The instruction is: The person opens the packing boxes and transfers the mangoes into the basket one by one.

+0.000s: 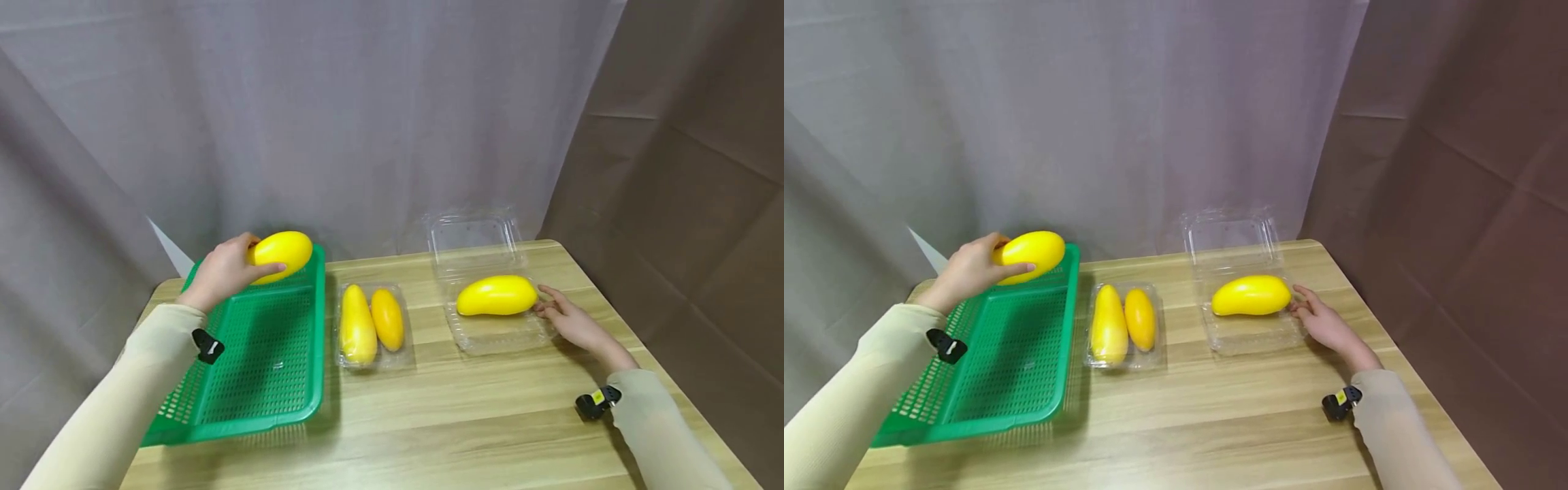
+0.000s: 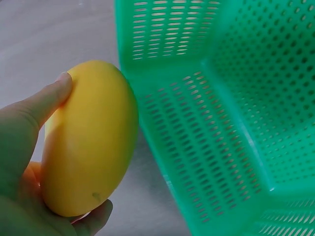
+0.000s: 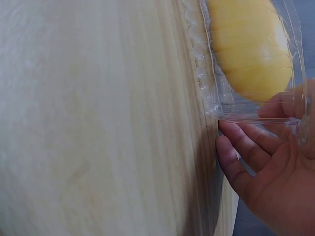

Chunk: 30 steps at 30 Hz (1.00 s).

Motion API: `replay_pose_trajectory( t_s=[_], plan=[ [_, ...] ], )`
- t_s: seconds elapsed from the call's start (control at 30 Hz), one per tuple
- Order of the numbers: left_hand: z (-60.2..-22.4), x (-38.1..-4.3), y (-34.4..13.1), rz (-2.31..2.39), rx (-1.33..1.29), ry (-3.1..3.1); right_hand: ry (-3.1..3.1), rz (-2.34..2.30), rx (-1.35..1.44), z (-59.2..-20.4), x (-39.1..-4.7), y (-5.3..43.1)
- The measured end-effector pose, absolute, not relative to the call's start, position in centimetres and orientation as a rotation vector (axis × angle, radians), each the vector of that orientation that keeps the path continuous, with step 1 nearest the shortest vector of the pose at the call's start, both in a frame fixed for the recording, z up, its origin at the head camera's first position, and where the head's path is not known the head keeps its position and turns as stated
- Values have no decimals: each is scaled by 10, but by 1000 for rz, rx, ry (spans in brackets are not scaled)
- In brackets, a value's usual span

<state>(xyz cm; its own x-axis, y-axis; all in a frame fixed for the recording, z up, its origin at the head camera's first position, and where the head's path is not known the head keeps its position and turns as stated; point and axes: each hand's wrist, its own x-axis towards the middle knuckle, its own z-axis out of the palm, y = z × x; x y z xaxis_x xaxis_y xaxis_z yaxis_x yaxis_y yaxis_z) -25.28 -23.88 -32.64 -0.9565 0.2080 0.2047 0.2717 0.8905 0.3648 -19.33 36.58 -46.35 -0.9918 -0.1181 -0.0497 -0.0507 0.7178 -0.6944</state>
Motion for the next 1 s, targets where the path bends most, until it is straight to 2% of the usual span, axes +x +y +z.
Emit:
replay_pose_trajectory(
  t_s=[0.4, 1.0],
  plan=[
    [-371, -261, -251, -611, -320, -3008, 2811, -1142, -132, -465, -197, 357],
    [-401, -263, -261, -608, -355, -2986, 2820, -1142, -165, -467, -199, 358]
  ],
)
